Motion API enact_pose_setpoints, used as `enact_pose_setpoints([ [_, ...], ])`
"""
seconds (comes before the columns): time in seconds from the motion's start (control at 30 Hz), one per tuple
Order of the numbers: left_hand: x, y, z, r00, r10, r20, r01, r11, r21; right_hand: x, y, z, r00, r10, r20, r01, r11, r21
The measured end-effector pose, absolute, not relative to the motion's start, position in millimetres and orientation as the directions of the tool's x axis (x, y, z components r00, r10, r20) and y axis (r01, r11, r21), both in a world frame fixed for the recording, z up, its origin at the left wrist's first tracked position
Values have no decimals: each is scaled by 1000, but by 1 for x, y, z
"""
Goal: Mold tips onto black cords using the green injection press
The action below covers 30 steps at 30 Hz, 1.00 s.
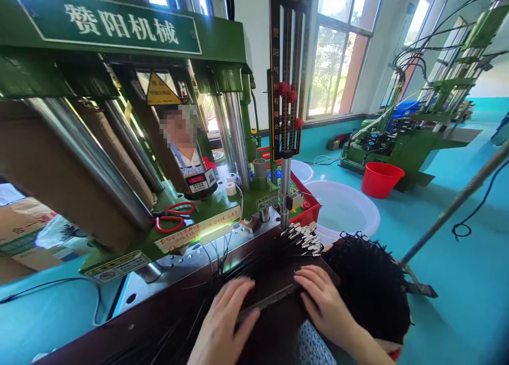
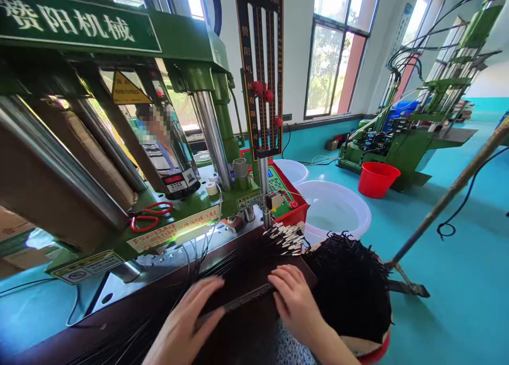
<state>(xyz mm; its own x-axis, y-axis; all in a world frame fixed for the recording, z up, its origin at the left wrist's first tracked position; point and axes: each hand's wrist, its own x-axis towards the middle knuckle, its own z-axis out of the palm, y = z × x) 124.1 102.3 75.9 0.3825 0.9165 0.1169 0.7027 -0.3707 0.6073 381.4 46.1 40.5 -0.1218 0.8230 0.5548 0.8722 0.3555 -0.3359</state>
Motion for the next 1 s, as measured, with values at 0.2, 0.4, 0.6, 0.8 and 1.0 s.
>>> enact_pose_setpoints([
  [0.2, 191, 181, 80, 510, 860, 15, 842, -503, 197, 360, 60, 28, -159, 827, 539, 854, 389, -345],
  [0.4, 178, 203, 84, 619, 783, -57, 725, -543, 424, 360, 59, 26, -146, 801, 580, 859, 393, -327],
  [0.6, 191, 193, 97, 593, 801, -82, 805, -587, 88, 356, 61, 29, -132, 785, 605, 869, 386, -311],
  [0.8, 200, 178, 112, 569, 822, 44, 823, -568, -18, 357, 59, 27, -129, 782, 609, 874, 380, -303],
  [1.0, 172, 173, 122, 485, 858, 167, 830, -512, 221, 360, 61, 28, -150, 822, 550, 866, 378, -328],
])
